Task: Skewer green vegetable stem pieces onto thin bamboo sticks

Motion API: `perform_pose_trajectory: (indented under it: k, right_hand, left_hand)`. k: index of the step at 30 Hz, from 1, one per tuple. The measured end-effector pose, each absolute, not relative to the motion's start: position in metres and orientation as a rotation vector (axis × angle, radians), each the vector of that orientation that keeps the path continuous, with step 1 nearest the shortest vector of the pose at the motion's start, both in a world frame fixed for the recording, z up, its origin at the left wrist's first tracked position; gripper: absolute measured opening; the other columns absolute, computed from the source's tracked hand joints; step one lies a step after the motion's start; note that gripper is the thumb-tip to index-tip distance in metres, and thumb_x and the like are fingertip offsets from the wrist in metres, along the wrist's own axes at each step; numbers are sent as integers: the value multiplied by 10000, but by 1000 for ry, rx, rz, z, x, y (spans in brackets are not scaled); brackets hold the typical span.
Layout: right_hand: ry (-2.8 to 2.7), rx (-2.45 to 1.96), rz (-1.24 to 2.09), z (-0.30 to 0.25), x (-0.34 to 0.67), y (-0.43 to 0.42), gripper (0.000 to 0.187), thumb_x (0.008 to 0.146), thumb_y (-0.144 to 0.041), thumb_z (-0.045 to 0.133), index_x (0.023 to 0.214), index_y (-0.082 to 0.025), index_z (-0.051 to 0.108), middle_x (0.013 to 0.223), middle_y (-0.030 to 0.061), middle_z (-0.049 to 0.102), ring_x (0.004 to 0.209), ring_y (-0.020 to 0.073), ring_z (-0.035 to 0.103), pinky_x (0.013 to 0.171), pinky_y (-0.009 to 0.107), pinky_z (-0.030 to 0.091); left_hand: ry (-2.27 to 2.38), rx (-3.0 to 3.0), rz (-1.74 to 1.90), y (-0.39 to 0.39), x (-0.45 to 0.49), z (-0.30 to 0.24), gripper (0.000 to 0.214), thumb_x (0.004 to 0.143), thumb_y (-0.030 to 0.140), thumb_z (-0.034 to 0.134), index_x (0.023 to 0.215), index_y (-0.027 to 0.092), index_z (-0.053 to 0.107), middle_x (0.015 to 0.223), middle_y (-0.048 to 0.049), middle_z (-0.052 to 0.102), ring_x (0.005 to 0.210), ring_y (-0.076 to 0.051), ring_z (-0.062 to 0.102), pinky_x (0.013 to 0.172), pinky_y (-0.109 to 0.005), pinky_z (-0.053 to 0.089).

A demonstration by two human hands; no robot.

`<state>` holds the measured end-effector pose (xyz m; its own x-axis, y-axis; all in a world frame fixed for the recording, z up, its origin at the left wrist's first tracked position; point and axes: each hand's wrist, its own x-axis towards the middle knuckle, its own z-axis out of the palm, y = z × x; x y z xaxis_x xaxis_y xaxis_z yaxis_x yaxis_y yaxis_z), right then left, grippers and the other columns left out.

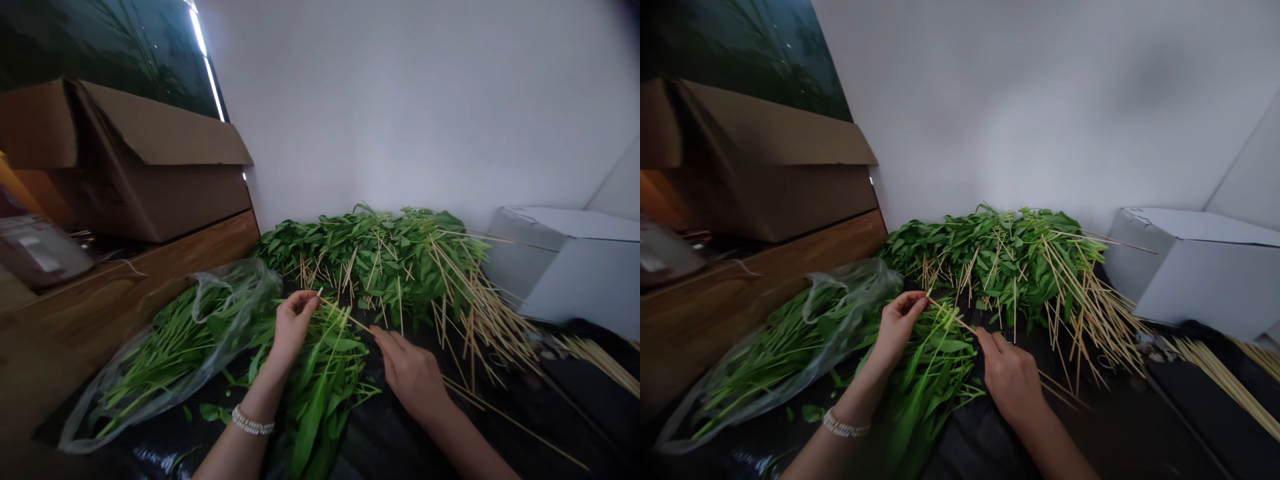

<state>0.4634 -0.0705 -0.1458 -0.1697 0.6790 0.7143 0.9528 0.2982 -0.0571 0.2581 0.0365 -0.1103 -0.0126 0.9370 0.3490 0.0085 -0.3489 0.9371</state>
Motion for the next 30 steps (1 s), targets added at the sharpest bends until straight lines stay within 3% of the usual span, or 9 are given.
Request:
perform_pose_trajectory:
  k: [14, 20, 25, 30]
  right_hand:
    - [-1928, -1422, -536, -150, 461, -71, 337, 938, -127, 368, 1169, -144, 614, 836, 41, 672, 668, 128, 650, 615, 215, 485]
    - [-1901, -1445, -537, -150, 457, -72, 340, 937, -125, 355, 1135, -142, 632, 844, 51, 681, 670, 132, 659, 612, 213, 493]
    - [-1902, -1436, -509, -148, 456, -72, 341, 953, -146, 350, 1163, -155, 618, 859, 48, 687, 693, 131, 664, 627, 207, 495]
    - [-1902, -1419, -520, -150, 456, -73, 330, 955, -144, 359, 1155, -147, 621, 850, 45, 681, 698, 141, 668, 616, 222, 491]
  left_hand:
    - [1164, 1557, 1493, 35, 256, -109, 203, 690, 327, 724, 782, 146, 725, 735, -42, 725, 661, -162, 639, 660, -266, 497]
    - [1281, 1827, 1508, 28, 260, -108, 162, 773, 307, 662, 845, 183, 737, 837, -45, 745, 765, -186, 665, 758, -293, 499]
    - [1164, 1648, 1468, 33, 257, -109, 280, 805, 362, 625, 956, 151, 731, 842, -64, 744, 777, -195, 672, 765, -303, 508]
    - [1090, 1482, 1421, 38, 253, -110, 255, 736, 356, 704, 869, 144, 754, 757, -46, 739, 723, -174, 658, 757, -289, 503]
